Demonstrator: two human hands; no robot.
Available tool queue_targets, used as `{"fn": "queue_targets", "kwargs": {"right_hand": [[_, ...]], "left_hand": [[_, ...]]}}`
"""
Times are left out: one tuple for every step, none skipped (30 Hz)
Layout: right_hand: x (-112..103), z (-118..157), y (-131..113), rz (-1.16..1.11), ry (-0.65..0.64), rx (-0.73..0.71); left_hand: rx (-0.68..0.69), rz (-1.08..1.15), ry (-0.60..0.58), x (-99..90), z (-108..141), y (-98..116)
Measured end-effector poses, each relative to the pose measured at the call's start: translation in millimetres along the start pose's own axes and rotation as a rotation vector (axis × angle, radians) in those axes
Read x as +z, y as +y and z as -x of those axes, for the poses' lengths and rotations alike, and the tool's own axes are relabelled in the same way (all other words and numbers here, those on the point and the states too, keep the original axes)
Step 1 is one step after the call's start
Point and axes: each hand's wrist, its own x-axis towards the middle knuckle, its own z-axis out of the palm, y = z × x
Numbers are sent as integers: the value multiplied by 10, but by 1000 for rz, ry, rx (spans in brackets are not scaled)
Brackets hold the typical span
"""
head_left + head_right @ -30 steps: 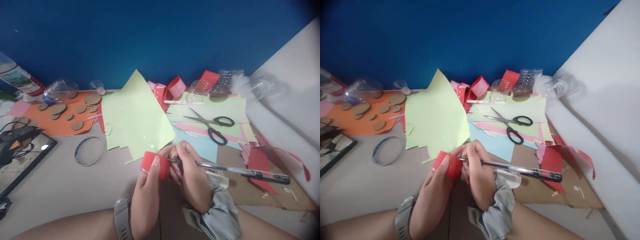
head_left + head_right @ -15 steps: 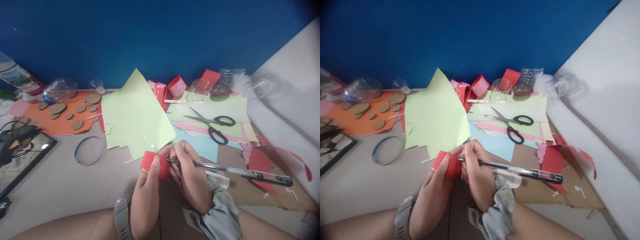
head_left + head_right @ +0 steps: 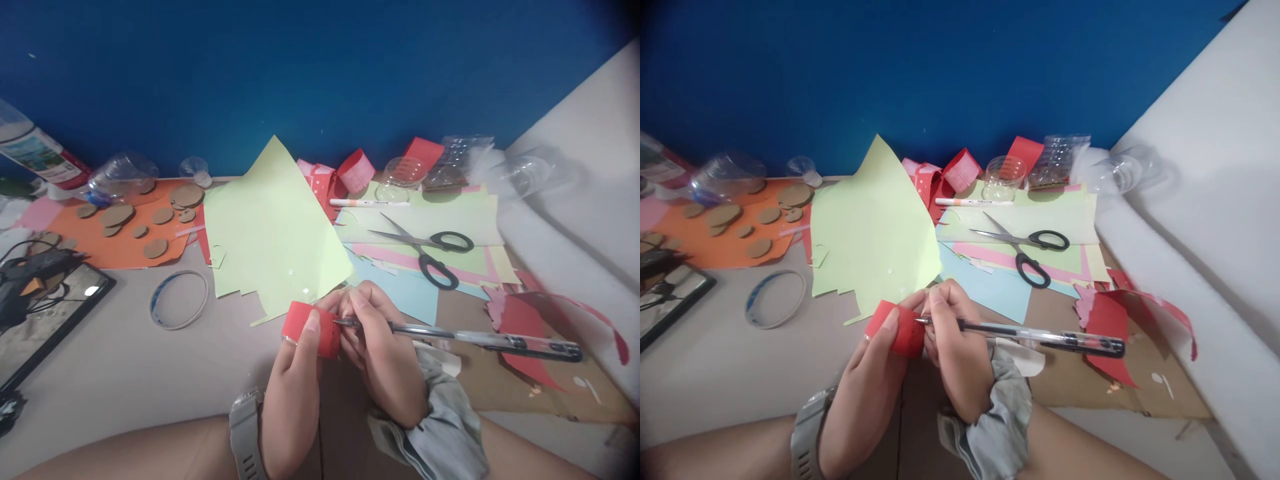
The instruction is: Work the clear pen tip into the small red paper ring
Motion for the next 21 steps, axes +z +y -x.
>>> {"fn": "queue_targets", "kwargs": {"right_hand": [[2,4,-1,-4,3,0],[6,9,-4,-8,2,-2],[9,14,-8,-10,-3,-2],[13,18,-13,-11,-12,-3],[15,20,-18,-11,-18,-3],[16,21,-23,-12,-23,0],[16,21,-25,-14,-24,3],[15,20,-26,-18,-21,5],[13,19,-25,-24,-19,7],[12,18,-22,-29,-16,8],[10,18,-20,-30,-12,7],[10,19,-17,-26,-7,5],[10,20,-15,-18,-3,3],[10,21,-14,-10,0,2],[10,22,-13,-1,-2,1],[9,21,-11,1,-5,-6],[6,20,-9,0,-15,-13],[2,18,-5,-2,-23,-22],[-2,14,1,-4,-30,-30],[-6,9,7,-4,-34,-35],[-9,3,14,-3,-33,-38]], "left_hand": [[-8,-1,0,-1,0,0],[-20,-6,2,-4,0,-2],[-31,-16,9,-9,0,-4],[-36,-27,14,-14,-1,-8],[-41,-37,20,-20,-2,-12],[-45,-45,22,-24,-3,-15],[-45,-49,23,-27,-3,-18],[-42,-49,25,-26,-4,-19],[-36,-44,26,-24,-4,-19],[-30,-36,22,-19,-3,-16],[-22,-28,14,-13,-2,-12],[-16,-19,3,-7,-2,-7],[-12,-11,-7,-2,-2,-1],[-11,-7,-15,2,-2,4],[-11,-7,-21,3,-4,7],[-11,-10,-23,3,-7,9],[-11,-12,-24,0,-11,8],[-10,-14,-25,-4,-15,4],[-10,-15,-25,-10,-19,0],[-11,-17,-19,-15,-21,-5],[-15,-21,-8,-21,-22,-9]]}}
